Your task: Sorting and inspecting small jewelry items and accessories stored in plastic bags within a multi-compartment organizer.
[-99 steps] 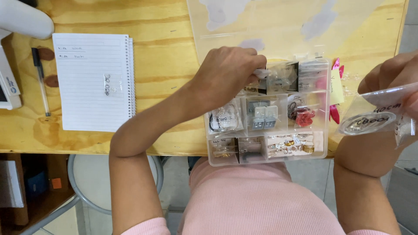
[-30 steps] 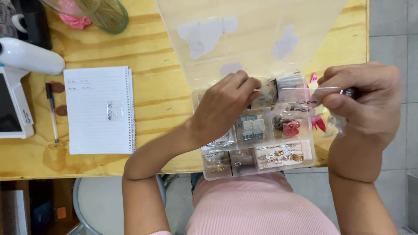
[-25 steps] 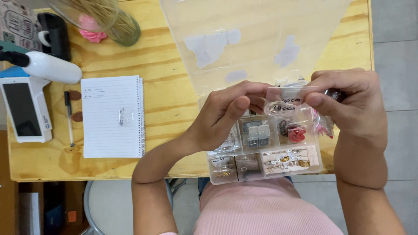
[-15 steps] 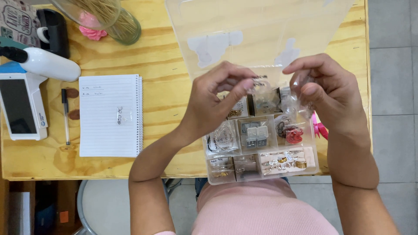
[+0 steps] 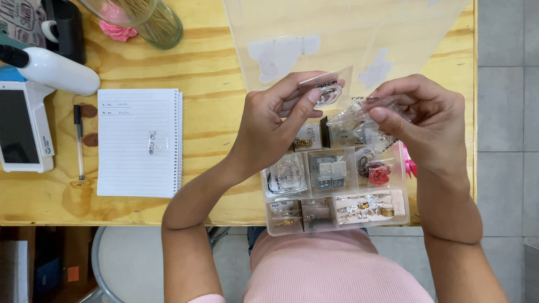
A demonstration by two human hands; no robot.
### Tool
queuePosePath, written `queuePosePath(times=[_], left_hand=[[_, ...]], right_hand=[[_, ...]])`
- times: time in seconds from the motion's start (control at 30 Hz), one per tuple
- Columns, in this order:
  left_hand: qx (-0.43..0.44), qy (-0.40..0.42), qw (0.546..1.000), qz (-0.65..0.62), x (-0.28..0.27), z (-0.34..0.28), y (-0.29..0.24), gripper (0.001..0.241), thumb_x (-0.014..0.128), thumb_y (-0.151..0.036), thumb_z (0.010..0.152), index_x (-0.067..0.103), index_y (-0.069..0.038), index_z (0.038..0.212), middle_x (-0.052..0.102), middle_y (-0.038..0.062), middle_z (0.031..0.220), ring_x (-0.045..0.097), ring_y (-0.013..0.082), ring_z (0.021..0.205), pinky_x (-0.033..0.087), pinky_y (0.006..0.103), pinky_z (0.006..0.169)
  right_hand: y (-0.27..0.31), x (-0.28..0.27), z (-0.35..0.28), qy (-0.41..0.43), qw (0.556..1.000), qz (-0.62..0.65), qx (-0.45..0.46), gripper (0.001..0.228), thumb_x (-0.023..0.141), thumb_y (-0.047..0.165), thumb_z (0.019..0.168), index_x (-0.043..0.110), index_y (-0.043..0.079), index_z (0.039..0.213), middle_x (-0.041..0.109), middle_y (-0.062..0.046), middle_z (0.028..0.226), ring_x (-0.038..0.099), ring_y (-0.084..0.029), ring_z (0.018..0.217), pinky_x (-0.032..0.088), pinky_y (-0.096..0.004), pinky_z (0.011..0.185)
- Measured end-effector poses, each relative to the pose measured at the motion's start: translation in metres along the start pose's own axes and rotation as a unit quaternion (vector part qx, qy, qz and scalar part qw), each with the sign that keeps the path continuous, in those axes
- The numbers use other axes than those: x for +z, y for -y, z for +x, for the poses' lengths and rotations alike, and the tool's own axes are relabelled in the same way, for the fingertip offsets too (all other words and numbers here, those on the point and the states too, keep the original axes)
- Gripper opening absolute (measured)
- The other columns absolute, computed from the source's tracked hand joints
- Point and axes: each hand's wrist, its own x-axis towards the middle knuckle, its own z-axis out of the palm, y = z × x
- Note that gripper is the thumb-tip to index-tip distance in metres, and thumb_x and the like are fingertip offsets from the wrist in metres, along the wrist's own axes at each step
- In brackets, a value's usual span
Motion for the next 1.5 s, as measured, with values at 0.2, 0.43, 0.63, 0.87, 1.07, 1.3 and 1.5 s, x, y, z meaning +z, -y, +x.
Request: queuePosePath(times=[0.2,0.43,0.63,0.87,1.07,1.3,1.5], left_hand=[[-0.012,0.039,0.999,-0.024,-0.001,0.0,0.002,0.032,0.043,-0.019,0.112,0.057,-0.006,0.138,0.07,0.008,0.132,0.068,0.0152,0.122,0.07,0.0317,0.098],[-0.066,0.077,0.991,-0.083,-0.005,0.003,0.006,0.027,0.034,-0.008,0.101,0.058,-0.008,0.114,0.068,0.011,0.102,0.073,0.0183,0.093,0.062,0.0265,0.068],[-0.09,0.108,0.99,-0.011,-0.006,0.001,-0.007,0.038,0.037,-0.034,0.105,0.062,-0.01,0.09,0.046,-0.001,0.055,0.043,0.0079,0.048,0.036,0.0229,0.05],[-0.027,0.112,0.992,-0.053,-0.001,-0.003,0.0,0.016,0.071,-0.03,0.097,0.068,-0.014,0.102,0.061,-0.005,0.093,0.033,0.0023,0.063,0.028,0.0182,0.057],[0.149,0.017,0.981,0.121,-0.008,-0.004,-0.01,0.015,0.068,-0.019,0.101,0.066,-0.005,0.106,0.061,0.007,0.099,0.066,0.0164,0.087,0.053,0.0284,0.074],[0.186,0.023,0.861,0.473,-0.009,-0.012,-0.003,0.019,0.064,-0.028,0.106,0.059,-0.013,0.096,0.056,0.002,0.102,0.056,0.0202,0.05,0.037,0.0342,0.037],[0.187,-0.008,0.908,0.375,-0.007,-0.011,-0.011,0.012,0.059,-0.022,0.107,0.063,-0.012,0.103,0.057,0.0,0.102,0.053,0.0143,0.058,0.039,0.0277,0.04]], right_hand=[[0.002,0.003,-0.002,-0.01,1.0,0.01,-0.004,0.019,0.076,0.008,0.096,0.065,0.005,0.111,0.074,-0.008,0.101,0.071,-0.008,0.088,0.055,-0.015,0.064],[-0.035,-0.009,0.006,-0.098,0.89,-0.075,-0.438,0.019,0.078,-0.013,0.088,0.061,-0.006,0.089,0.067,-0.042,0.108,0.066,-0.025,0.068,0.039,-0.028,0.053],[-0.05,-0.026,0.013,-0.034,0.776,-0.153,-0.612,0.015,0.078,-0.016,0.088,0.072,-0.003,0.094,0.059,-0.031,0.096,0.066,-0.025,0.065,0.063,-0.039,0.062],[-0.053,-0.022,0.018,-0.069,0.722,-0.215,-0.654,0.018,0.08,-0.02,0.088,0.077,-0.002,0.089,0.06,-0.031,0.096,0.07,-0.026,0.081,0.06,-0.034,0.057],[-0.012,0.014,0.004,-0.058,0.929,-0.133,-0.341,0.033,0.064,0.002,0.108,0.044,0.001,0.134,0.057,-0.024,0.107,0.059,-0.019,0.067,0.046,-0.027,0.055],[-0.006,0.02,0.0,0.07,0.992,-0.087,-0.058,0.025,0.071,0.021,0.097,0.067,0.004,0.114,0.05,0.0,0.056,0.047,-0.004,0.049,0.032,-0.015,0.047],[-0.008,0.021,0.001,0.066,0.991,-0.088,-0.08,0.01,0.073,0.007,0.099,0.069,-0.001,0.104,0.065,-0.007,0.07,0.056,-0.01,0.053,0.045,-0.017,0.052]])
